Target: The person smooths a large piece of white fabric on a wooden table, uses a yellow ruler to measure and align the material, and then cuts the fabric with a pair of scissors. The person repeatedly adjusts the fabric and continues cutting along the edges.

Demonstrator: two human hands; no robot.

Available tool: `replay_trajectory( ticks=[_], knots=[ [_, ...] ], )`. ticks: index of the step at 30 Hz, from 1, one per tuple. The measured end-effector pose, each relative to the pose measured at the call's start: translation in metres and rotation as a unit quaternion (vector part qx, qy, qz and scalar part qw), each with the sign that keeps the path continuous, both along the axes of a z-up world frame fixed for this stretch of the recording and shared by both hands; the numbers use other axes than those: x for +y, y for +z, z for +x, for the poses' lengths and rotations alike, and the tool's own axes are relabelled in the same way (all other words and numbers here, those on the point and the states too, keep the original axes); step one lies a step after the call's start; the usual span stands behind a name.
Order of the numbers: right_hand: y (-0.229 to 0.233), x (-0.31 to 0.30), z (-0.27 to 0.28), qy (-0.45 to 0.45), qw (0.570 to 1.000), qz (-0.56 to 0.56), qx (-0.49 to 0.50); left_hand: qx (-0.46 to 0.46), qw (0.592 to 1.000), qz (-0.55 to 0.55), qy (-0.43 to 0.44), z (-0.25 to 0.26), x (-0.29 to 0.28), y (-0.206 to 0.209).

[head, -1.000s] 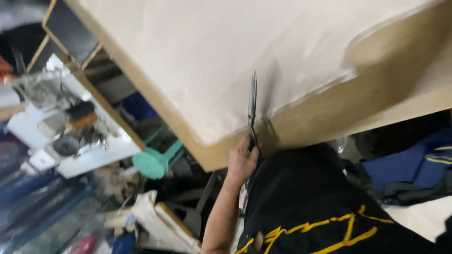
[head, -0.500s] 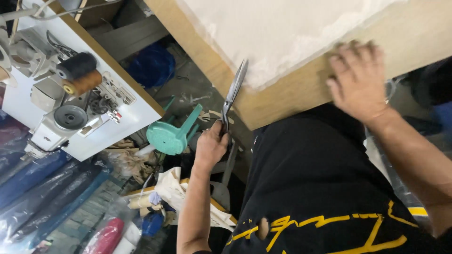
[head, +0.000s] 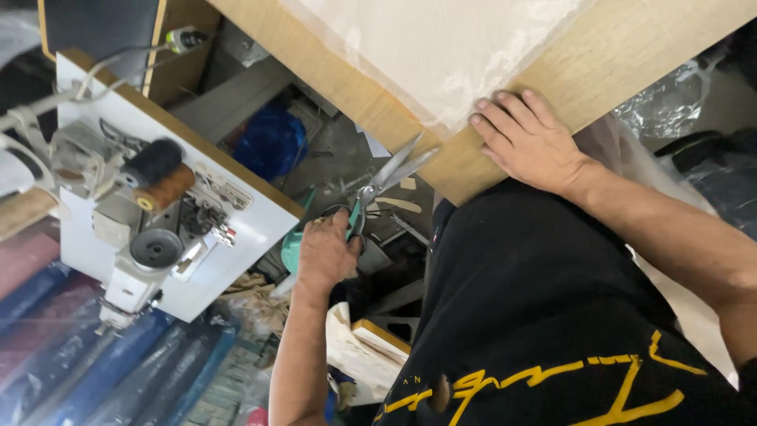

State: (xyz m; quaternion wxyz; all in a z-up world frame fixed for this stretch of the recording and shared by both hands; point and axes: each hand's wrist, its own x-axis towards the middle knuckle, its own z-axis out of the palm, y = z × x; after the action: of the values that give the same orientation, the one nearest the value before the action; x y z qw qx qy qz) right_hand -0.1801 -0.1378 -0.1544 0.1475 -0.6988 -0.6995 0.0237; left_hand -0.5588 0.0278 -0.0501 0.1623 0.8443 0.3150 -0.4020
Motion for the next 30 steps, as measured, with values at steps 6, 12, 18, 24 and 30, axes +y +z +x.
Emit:
replay_trajectory(
  ticks=[6,12,18,24,30],
  knots=[
    [0.002,-0.003,-0.012,-0.033,0.999,0.013,0.002,-0.017,0.991,-0.135,-0.013,0.044,0.028,-0.006],
    [0.003,0.000,-0.011,-0.041,0.998,0.026,0.029,0.048,0.944,-0.297,0.136,0.089,0.045,0.010],
    [0.001,0.000,-0.011,-0.038,0.998,0.031,0.038,0.022,0.917,-0.352,0.185,0.097,0.047,0.012],
    [0.000,-0.001,-0.011,-0.041,0.998,0.034,0.041,0.005,0.916,-0.355,0.188,0.098,0.046,0.016],
    [0.002,0.001,-0.010,-0.038,0.998,0.036,0.031,0.006,0.909,-0.359,0.212,0.102,0.046,0.018]
  ],
)
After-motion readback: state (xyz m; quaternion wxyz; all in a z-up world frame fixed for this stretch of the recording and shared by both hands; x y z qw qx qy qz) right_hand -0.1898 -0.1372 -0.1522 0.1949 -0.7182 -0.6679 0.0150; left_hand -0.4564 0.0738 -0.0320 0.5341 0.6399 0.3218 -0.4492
